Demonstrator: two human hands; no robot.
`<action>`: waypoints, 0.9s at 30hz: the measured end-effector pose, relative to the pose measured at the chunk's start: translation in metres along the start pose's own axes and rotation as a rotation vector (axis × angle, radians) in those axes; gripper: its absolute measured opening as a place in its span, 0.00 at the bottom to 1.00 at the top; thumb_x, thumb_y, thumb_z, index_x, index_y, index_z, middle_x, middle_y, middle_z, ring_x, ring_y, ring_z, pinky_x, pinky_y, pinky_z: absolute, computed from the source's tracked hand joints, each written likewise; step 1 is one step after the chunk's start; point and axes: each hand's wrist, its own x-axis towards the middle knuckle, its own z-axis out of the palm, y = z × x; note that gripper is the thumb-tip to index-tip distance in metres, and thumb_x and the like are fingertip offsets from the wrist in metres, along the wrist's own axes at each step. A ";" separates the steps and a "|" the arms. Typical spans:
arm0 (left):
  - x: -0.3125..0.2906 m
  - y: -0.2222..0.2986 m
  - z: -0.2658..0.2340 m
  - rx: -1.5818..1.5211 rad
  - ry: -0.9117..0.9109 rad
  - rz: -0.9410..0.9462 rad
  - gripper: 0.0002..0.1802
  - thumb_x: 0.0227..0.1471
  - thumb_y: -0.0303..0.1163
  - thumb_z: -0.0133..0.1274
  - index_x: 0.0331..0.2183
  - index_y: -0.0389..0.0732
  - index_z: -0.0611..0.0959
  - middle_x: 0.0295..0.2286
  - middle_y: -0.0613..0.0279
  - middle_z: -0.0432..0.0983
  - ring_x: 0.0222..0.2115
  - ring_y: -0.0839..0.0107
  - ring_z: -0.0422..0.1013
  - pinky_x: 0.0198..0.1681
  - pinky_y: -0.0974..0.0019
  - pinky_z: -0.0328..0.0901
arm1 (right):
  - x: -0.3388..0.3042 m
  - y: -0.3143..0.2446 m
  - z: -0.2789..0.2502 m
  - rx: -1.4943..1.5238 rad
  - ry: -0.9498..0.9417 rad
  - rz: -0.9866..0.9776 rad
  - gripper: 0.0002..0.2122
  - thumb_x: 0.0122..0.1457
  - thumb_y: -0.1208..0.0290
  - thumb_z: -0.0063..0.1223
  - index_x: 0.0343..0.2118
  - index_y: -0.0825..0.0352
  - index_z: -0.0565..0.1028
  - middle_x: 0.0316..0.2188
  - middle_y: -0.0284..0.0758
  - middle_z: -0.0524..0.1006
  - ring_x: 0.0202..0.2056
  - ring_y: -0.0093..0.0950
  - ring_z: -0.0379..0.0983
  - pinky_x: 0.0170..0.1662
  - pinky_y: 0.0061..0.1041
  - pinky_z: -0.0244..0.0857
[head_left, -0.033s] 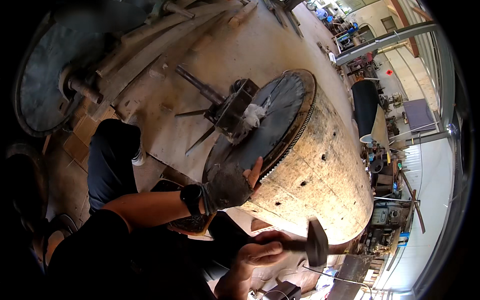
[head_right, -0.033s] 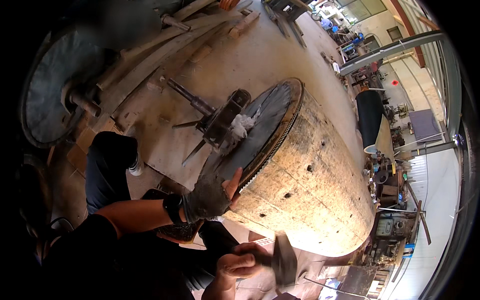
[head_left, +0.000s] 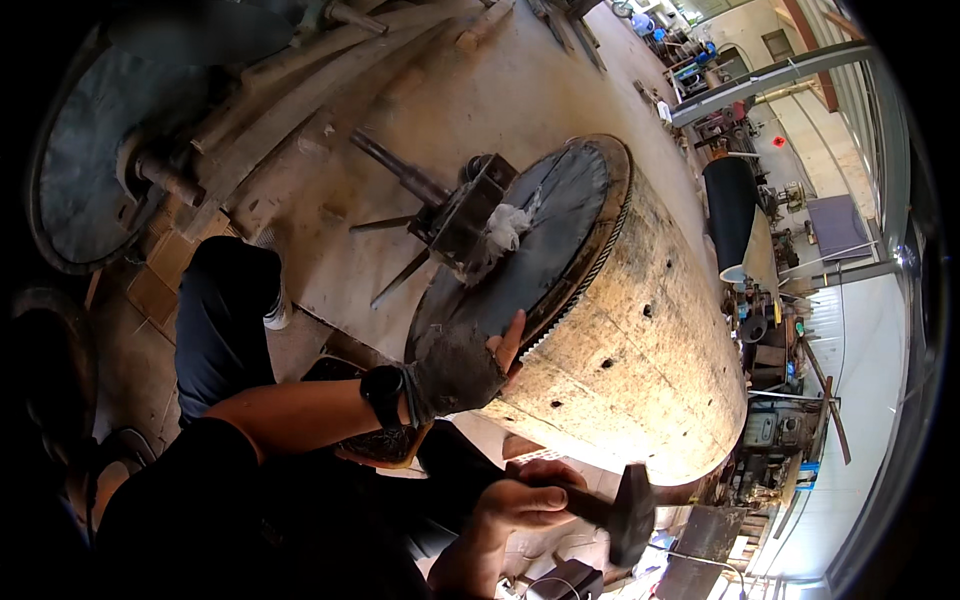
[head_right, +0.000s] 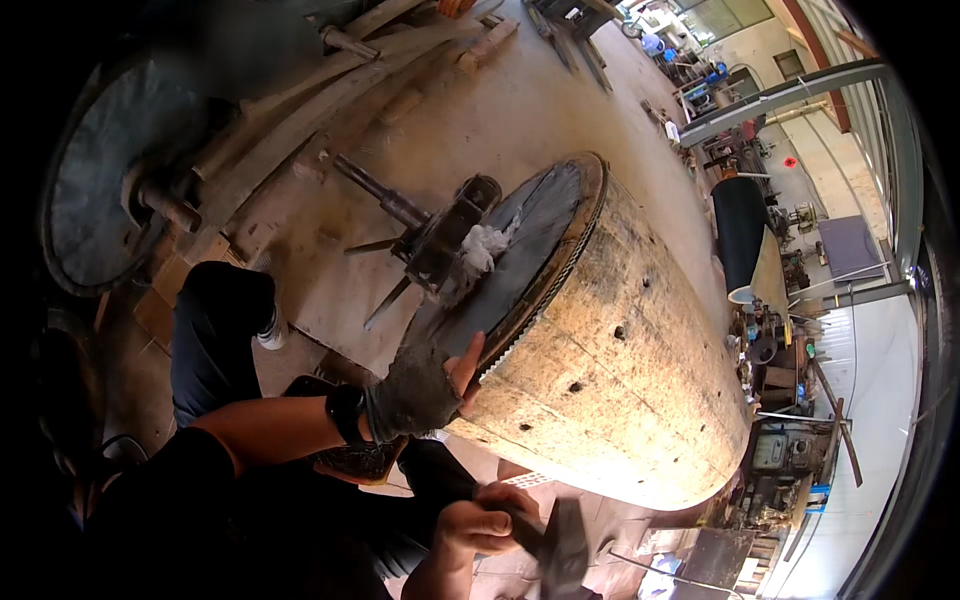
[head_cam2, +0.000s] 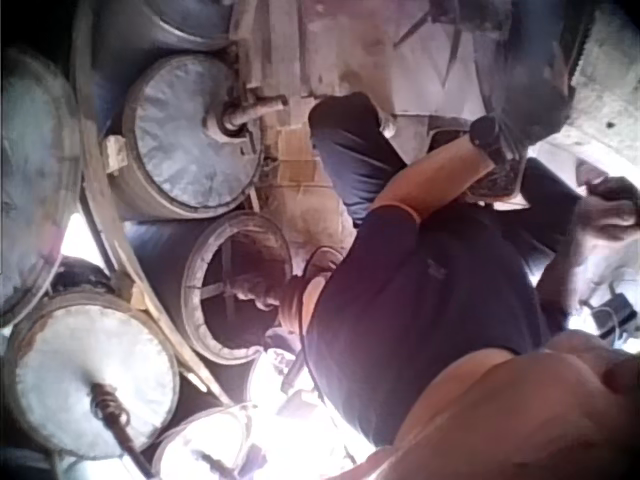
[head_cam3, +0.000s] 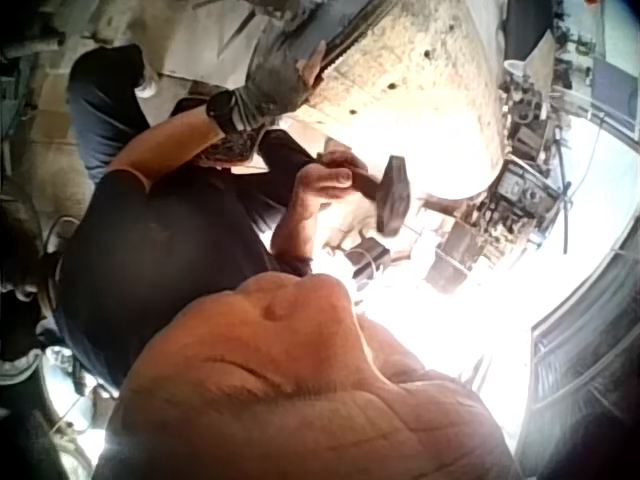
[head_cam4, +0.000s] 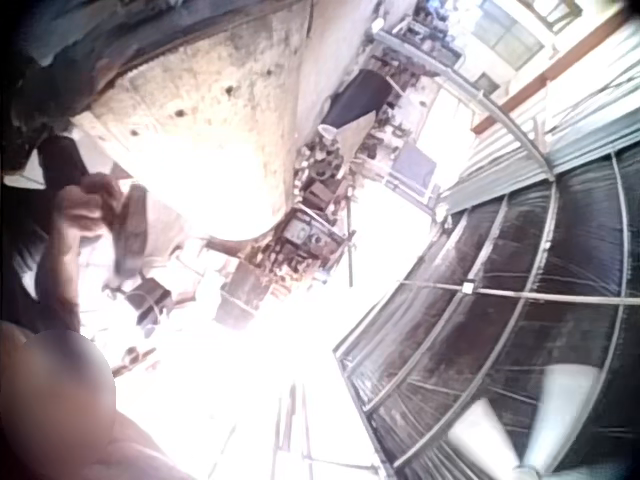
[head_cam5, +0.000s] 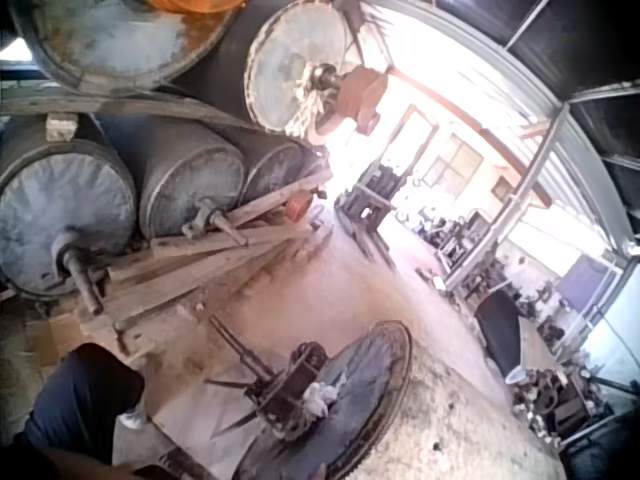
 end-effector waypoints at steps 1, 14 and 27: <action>0.003 0.000 -0.002 0.005 -0.007 -0.003 0.46 0.52 0.39 0.60 0.63 0.21 0.60 0.17 0.59 0.67 0.15 0.61 0.66 0.18 0.55 0.62 | -0.008 0.016 -0.007 -0.189 -0.147 -0.068 0.17 0.72 0.60 0.39 0.30 0.69 0.67 0.22 0.34 0.71 0.22 0.23 0.64 0.24 0.26 0.62; 0.012 -0.002 -0.010 0.029 0.003 0.023 0.46 0.52 0.40 0.60 0.62 0.19 0.60 0.18 0.57 0.69 0.16 0.60 0.67 0.19 0.54 0.62 | 0.014 0.049 0.015 -0.720 -0.388 -0.094 0.12 0.71 0.65 0.42 0.35 0.71 0.67 0.16 0.32 0.70 0.15 0.28 0.65 0.19 0.27 0.61; 0.009 -0.002 -0.007 0.000 0.005 0.021 0.45 0.54 0.40 0.58 0.62 0.20 0.60 0.16 0.60 0.65 0.14 0.63 0.65 0.18 0.55 0.61 | 0.034 0.004 0.027 -0.344 -0.185 0.266 0.16 0.72 0.62 0.41 0.28 0.66 0.66 0.15 0.26 0.65 0.14 0.16 0.57 0.16 0.20 0.46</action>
